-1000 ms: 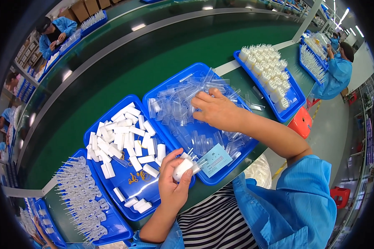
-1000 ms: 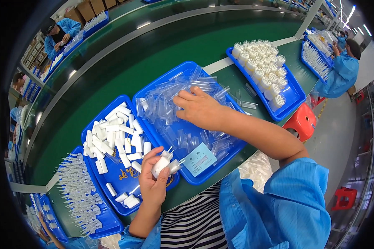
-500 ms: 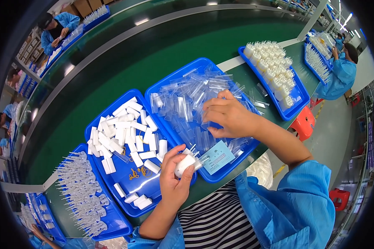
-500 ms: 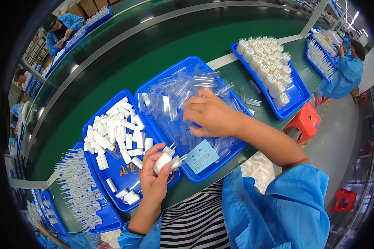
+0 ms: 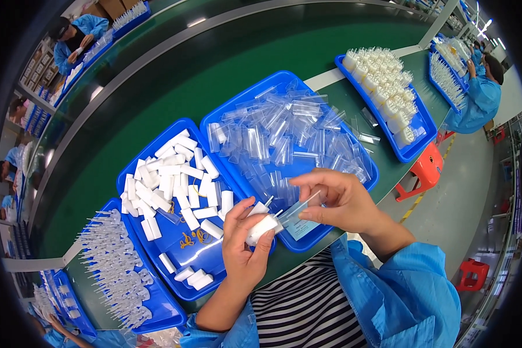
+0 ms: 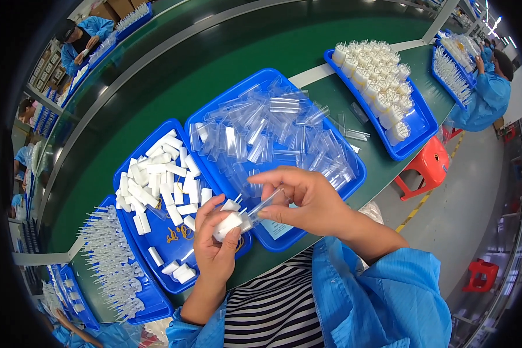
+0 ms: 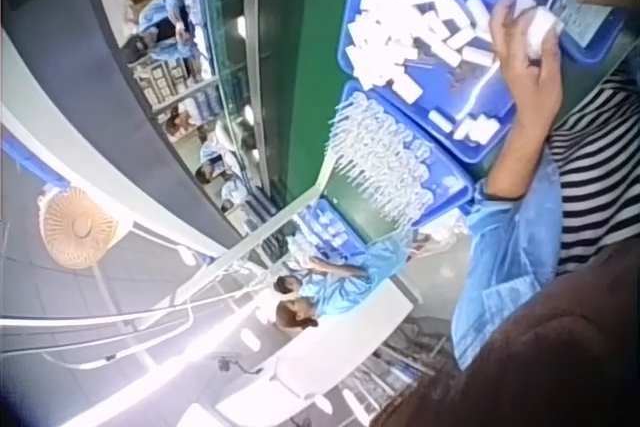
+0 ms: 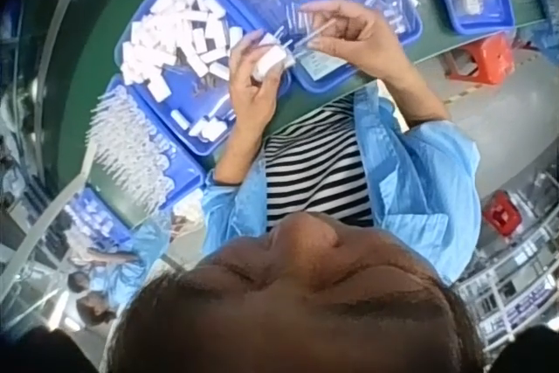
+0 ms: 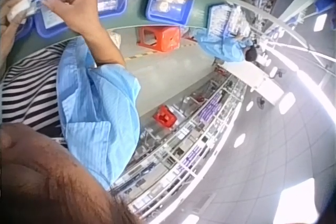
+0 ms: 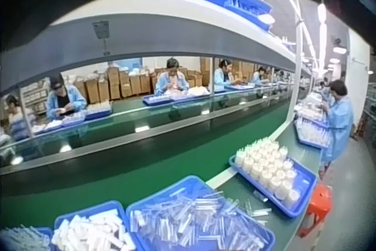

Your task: The person assembles white plastic components by hand, then places the assembled parts into clear plastic sleeves.

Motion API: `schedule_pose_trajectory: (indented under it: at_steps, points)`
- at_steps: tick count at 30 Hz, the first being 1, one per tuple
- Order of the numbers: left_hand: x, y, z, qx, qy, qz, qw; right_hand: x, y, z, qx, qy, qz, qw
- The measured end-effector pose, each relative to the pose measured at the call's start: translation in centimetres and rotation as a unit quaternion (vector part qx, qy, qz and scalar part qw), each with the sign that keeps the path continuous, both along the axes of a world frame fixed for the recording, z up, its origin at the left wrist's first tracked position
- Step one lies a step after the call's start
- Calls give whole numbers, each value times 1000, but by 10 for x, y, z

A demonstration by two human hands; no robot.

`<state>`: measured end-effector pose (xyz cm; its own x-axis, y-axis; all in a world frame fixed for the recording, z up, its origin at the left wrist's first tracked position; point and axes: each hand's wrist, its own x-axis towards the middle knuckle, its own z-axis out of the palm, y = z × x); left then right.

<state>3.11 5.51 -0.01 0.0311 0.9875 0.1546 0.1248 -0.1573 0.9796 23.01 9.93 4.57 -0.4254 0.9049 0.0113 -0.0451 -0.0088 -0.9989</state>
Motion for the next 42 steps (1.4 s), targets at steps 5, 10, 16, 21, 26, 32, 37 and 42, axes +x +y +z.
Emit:
schedule_pose_trajectory:
  at_steps: [5, 10, 16, 21, 26, 32, 37, 42]
  points:
    - [1, 0, 1, 39, 33, -10, 999, -3, -3, -17, -51, 90, -57, 993]
    - [1, 1, 0, 59, 55, -17, 997, -9, -7, -19, -75, 71, -50, 993]
    - [3, -1, -2, 23, 37, -6, 999, -13, -10, -29, -87, 114, -50, 988]
    - [4, -1, -3, 31, 35, -7, 999, -14, -10, -27, -96, 112, -63, 987]
    - [4, -1, -4, 84, 34, -5, 996, -13, -9, -25, -139, 148, -51, 978]
    - [3, 0, -3, 59, 33, -13, 998, -15, -10, -26, -32, 41, -73, 996]
    - [3, 0, -4, 73, 33, -16, 997, -10, -9, -21, -67, 70, -32, 995]
    - [4, -2, -5, 31, 33, -16, 999, -11, -8, -23, -93, 64, -48, 992]
